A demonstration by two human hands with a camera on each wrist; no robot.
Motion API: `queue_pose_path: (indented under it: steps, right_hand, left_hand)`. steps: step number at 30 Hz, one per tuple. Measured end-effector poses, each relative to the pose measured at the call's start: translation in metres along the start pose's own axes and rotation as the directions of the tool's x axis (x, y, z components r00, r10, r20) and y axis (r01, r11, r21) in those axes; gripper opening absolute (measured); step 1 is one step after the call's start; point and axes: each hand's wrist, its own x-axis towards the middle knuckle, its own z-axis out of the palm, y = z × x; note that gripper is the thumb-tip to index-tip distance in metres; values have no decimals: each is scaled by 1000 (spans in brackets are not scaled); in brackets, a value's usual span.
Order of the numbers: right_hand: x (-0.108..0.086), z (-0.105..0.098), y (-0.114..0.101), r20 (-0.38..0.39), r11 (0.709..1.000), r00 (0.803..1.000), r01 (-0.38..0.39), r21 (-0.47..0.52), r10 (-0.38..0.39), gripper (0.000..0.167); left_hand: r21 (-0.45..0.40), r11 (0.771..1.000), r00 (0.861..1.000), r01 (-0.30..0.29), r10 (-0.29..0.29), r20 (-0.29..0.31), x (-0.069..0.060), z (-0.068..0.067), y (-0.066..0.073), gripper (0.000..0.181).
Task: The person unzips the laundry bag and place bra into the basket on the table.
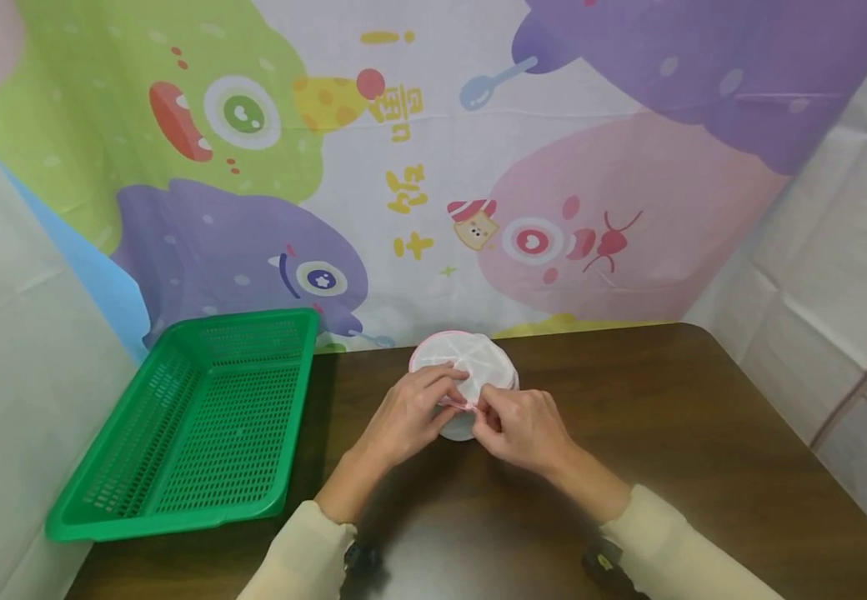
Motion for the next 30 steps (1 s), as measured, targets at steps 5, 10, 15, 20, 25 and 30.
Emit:
queue_pose_path:
  steps: [5, 10, 15, 20, 25, 30]
  right_hand:
    - [-4, 0, 6, 5, 1000, 1000, -7, -19, 7, 19]
    - [-8, -3, 13, 8, 999, 999, -42, -34, 42, 20]
    - [-6, -5, 13, 13, 999, 999, -44, -22, 45, 19]
    - [-2, -4, 9, -5, 1000, 1000, -25, -6, 25, 18]
    - [0, -2, 3, -6, 1000, 1000, -9, 2, 9, 18]
    - [0, 2, -2, 0, 1000, 1000, -6, -3, 6, 19]
  left_hand:
    - [-6, 999, 999, 31, -31, 15, -4, -1, -3, 25]
    - [-16, 998, 998, 56, -56, 3, -8, -4, -6, 29]
    - [-9, 999, 999, 37, -37, -10, -8, -6, -7, 28]
    - [20, 1000, 1000, 10, -9, -28, -7, -6, -7, 28]
    - [51, 998, 998, -27, 30, -53, -4, -3, -4, 29]
    - [89, 994, 997, -59, 62, -36, 1, 3, 1, 28]
